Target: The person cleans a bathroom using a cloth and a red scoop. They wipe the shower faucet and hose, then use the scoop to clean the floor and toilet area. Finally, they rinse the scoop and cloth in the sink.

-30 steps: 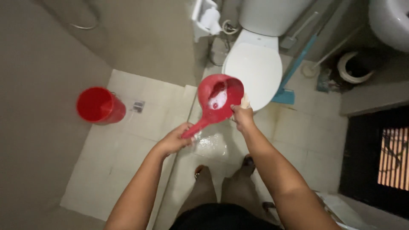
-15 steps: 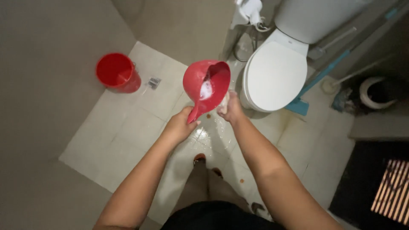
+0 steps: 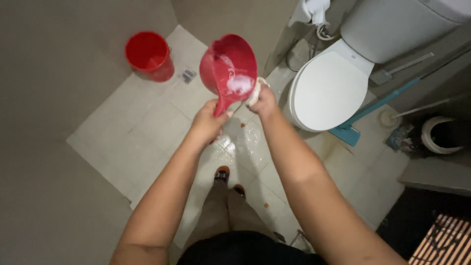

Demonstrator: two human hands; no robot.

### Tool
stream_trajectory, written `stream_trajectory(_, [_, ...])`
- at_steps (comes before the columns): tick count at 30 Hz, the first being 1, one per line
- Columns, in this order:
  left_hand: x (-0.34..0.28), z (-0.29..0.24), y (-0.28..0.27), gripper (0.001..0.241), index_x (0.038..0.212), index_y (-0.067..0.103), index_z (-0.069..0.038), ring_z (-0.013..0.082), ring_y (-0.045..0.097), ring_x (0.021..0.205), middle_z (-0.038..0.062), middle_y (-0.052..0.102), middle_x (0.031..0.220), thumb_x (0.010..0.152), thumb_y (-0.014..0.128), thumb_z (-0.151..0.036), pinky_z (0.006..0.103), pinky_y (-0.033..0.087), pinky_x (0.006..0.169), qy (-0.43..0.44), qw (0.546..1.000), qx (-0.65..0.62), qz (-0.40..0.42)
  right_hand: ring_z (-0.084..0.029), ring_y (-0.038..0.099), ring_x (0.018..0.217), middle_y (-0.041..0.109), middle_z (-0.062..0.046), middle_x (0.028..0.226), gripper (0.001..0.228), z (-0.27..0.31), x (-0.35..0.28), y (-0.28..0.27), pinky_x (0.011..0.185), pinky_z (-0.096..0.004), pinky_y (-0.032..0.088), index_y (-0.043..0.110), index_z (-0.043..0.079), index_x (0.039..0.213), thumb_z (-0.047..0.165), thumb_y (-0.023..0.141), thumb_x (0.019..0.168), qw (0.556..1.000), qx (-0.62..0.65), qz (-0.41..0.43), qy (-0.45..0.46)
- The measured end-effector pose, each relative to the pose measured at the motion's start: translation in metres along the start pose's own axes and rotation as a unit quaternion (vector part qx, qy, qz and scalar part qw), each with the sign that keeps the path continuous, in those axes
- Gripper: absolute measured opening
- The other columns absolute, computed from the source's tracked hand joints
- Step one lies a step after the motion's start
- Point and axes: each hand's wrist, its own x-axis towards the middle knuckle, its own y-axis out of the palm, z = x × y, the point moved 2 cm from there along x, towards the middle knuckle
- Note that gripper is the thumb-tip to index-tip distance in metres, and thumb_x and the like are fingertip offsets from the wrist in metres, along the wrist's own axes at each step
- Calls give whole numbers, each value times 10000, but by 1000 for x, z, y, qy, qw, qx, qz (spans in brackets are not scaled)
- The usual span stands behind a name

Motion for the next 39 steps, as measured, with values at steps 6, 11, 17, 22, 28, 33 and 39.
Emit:
stream_trajectory(6, [-35, -9, -10, 504, 1351, 576, -95, 71, 497, 492, -5, 620, 761, 889, 745, -202, 263, 442, 416, -112, 981, -157, -9, -212, 551, 491, 606, -51, 663, 302, 16, -34, 44, 440, -380, 426, 618, 139, 871, 412, 583, 998, 970, -201, -120, -59])
stream_trajectory(11, [-50, 11, -23, 503, 1355, 573, -93, 81, 501, 485, -5, 624, 766, 889, 734, -191, 266, 443, 416, -120, 982, -138, -44, -159, 400, 339, 474, -5, 525, 303, 28, -31, 55, 303, -326, 251, 592, 148, 816, 406, 663, 958, 950, -277, -104, -97])
stream_trajectory(17, [-60, 17, -26, 492, 1348, 580, -86, 87, 502, 484, -4, 634, 788, 886, 731, -165, 275, 434, 411, -129, 982, -129, -46, -160, 445, 376, 502, -12, 562, 141, 40, -34, 83, 323, -326, 297, 658, 144, 916, 278, 623, 943, 961, -242, -61, -116])
stream_trajectory(22, [-66, 28, -24, 506, 1354, 578, -89, 92, 507, 480, 7, 636, 795, 883, 744, -172, 281, 444, 413, -137, 983, -111, -46, -181, 506, 449, 560, -45, 647, 143, 50, -15, 94, 366, -347, 366, 669, 118, 997, 240, 604, 963, 960, -236, 23, -148])
stream_trajectory(28, [-69, 35, -30, 507, 1359, 593, -82, 81, 502, 492, -5, 639, 805, 884, 739, -186, 281, 446, 413, -146, 982, -118, -35, -198, 561, 506, 579, -56, 674, 177, 46, -46, 113, 377, -352, 401, 615, 127, 1049, 282, 642, 966, 961, -228, -33, -152])
stream_trajectory(33, [-68, 24, -32, 498, 1339, 612, -94, 111, 517, 493, 26, 631, 790, 872, 751, -196, 299, 452, 417, -118, 989, -72, -49, -209, 633, 722, 641, -71, 917, 260, 42, -48, 81, 601, -359, 515, 608, 130, 1171, 319, 632, 994, 956, -252, -37, -149])
stream_trajectory(39, [-59, 8, -32, 481, 1309, 639, -148, 264, 695, 774, 102, 737, 969, 853, 771, -223, 391, 554, 687, 4, 994, 91, -55, -246, 692, 1030, 707, -120, 1235, 371, 18, -24, 4, 899, -421, 571, 648, 100, 1311, 266, 524, 1003, 959, -259, -36, -109])
